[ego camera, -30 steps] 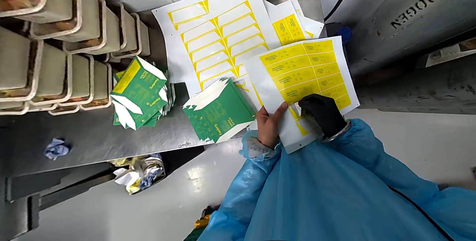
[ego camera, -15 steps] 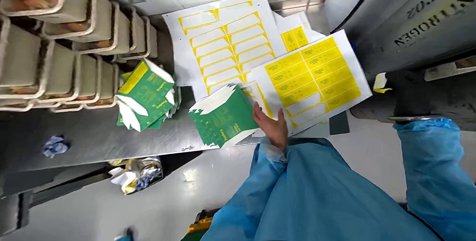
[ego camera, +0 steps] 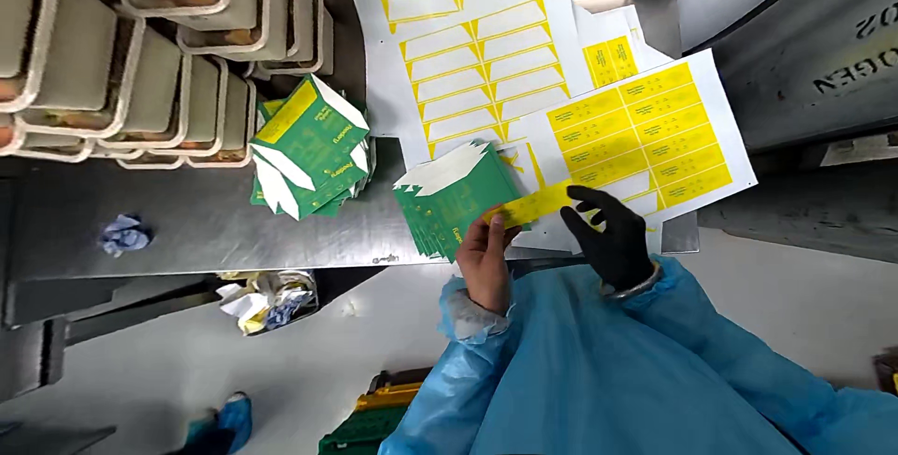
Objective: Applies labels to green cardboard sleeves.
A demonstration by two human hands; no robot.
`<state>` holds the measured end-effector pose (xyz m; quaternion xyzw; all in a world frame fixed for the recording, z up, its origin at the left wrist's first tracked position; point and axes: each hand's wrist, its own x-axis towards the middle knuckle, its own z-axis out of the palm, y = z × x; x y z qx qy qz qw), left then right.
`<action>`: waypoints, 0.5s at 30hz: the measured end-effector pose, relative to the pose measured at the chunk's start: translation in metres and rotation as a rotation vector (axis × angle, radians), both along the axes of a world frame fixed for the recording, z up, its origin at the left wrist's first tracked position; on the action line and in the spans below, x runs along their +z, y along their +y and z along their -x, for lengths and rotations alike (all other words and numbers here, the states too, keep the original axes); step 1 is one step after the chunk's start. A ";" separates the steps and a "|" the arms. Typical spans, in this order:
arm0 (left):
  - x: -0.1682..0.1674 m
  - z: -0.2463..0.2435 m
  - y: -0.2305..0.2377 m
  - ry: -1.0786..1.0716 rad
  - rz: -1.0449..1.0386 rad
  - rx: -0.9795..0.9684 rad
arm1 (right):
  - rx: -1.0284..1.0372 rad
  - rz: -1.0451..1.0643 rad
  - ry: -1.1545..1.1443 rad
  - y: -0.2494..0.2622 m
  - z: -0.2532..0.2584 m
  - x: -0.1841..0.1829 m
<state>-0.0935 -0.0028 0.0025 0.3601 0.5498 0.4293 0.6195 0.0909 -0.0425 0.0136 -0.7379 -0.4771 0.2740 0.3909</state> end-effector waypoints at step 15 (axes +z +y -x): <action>-0.010 0.068 0.088 0.278 -0.232 -0.476 | -0.297 0.185 0.187 0.006 0.068 -0.017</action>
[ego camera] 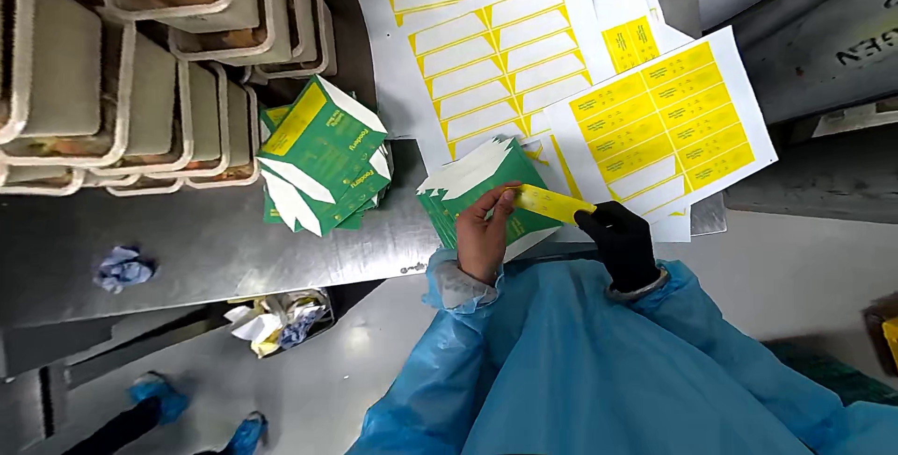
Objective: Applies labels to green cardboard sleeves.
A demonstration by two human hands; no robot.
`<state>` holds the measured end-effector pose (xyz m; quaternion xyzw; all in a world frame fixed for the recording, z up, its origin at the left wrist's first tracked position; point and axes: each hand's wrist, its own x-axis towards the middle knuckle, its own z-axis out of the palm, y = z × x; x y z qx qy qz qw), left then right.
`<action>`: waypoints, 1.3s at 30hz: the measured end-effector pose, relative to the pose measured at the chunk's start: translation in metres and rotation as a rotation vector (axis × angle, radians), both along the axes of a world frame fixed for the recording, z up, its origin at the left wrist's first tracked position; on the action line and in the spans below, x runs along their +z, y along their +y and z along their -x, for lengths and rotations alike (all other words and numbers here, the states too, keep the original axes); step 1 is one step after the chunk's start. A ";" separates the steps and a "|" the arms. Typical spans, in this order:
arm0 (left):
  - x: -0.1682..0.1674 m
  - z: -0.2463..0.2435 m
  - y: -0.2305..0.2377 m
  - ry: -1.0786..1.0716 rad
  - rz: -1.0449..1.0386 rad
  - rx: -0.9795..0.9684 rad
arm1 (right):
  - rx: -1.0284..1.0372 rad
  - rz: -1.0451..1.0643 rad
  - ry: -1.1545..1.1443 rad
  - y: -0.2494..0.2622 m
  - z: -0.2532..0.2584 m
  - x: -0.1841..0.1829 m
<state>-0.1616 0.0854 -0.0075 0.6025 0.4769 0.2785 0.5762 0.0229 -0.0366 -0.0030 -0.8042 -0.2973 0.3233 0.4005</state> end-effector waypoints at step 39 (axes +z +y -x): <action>-0.112 -0.016 0.076 0.310 -1.024 -0.435 | 0.217 0.047 -0.635 0.017 0.054 -0.099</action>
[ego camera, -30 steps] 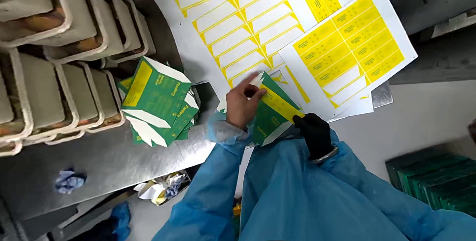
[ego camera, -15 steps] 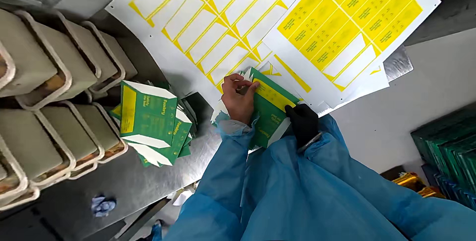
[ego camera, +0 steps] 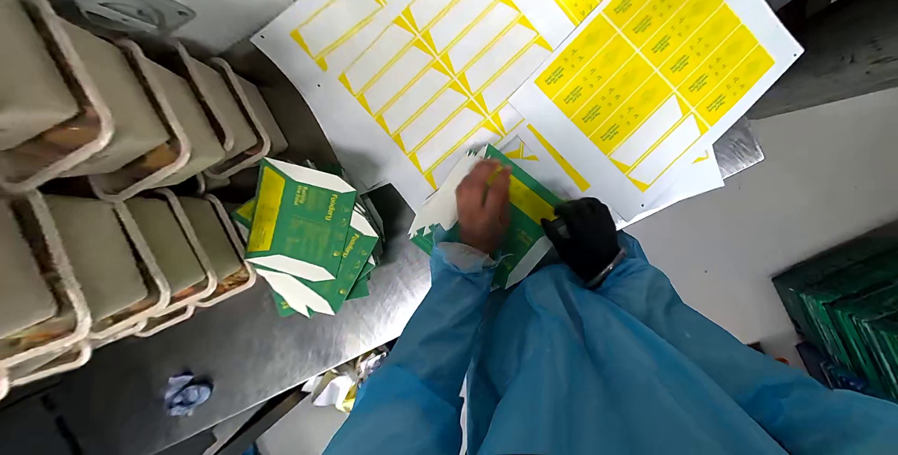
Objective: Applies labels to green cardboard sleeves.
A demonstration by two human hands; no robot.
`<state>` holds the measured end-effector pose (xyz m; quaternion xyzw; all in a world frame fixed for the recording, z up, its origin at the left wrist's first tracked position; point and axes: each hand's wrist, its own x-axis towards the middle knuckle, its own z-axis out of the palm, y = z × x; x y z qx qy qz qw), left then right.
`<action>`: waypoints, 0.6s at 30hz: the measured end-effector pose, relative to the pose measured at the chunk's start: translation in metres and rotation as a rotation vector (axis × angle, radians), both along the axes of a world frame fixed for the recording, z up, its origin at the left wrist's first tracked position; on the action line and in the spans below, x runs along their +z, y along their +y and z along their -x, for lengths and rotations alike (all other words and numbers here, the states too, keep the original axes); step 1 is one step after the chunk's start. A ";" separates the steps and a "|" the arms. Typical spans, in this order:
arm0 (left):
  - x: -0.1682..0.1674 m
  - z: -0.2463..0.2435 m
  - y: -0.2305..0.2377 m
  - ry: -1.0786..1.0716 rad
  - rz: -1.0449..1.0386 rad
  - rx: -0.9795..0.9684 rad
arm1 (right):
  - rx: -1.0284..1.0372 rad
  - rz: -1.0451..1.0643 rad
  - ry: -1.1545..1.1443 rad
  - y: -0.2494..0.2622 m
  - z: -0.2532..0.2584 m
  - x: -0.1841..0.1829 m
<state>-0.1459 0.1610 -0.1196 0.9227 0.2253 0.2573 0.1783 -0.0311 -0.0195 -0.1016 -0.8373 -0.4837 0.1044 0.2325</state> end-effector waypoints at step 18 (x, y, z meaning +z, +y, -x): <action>0.038 0.119 -0.045 0.709 0.092 -0.341 | 0.289 0.021 -0.167 -0.096 -0.079 0.003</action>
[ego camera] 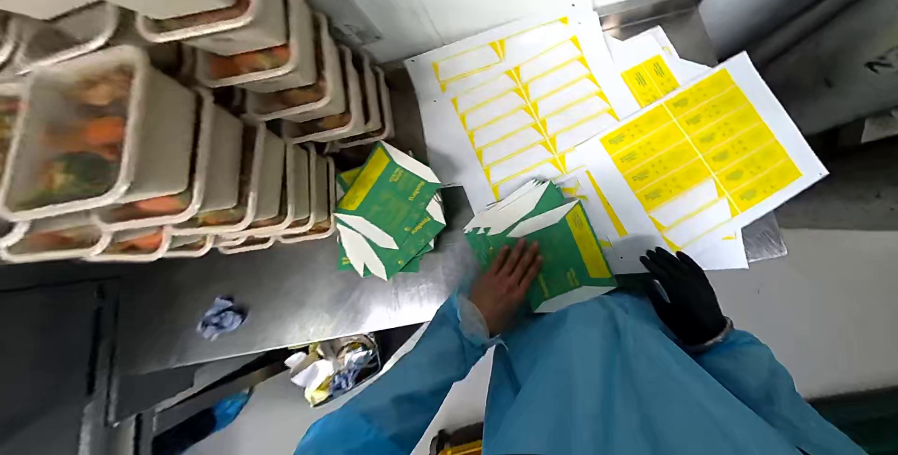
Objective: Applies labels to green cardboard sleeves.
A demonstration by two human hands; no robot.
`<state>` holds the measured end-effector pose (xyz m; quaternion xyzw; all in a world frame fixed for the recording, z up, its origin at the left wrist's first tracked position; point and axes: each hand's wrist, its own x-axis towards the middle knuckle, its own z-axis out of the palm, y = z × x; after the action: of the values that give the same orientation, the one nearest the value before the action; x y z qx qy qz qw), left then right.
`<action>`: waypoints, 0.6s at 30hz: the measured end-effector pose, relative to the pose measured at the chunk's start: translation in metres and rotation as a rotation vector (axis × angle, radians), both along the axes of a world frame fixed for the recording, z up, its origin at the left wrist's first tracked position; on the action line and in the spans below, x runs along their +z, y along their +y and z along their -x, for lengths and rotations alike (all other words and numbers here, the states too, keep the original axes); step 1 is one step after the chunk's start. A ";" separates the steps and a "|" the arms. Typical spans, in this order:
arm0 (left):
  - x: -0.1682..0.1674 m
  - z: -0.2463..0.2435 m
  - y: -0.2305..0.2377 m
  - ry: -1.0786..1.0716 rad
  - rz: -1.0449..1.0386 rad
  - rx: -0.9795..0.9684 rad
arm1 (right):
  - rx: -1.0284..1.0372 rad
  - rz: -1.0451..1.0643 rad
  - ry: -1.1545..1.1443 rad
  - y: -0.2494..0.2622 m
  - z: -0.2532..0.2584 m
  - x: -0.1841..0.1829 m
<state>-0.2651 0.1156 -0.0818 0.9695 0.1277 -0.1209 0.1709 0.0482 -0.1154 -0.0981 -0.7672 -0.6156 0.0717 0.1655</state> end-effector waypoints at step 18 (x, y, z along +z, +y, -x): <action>-0.016 0.030 -0.023 -0.397 -0.044 0.054 | 0.172 0.110 -0.029 0.027 -0.103 0.001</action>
<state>-0.2954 0.0929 -0.0982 0.9740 0.1200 0.0803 0.1745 0.1513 -0.0884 -0.0974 -0.7202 -0.6768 0.1083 0.1071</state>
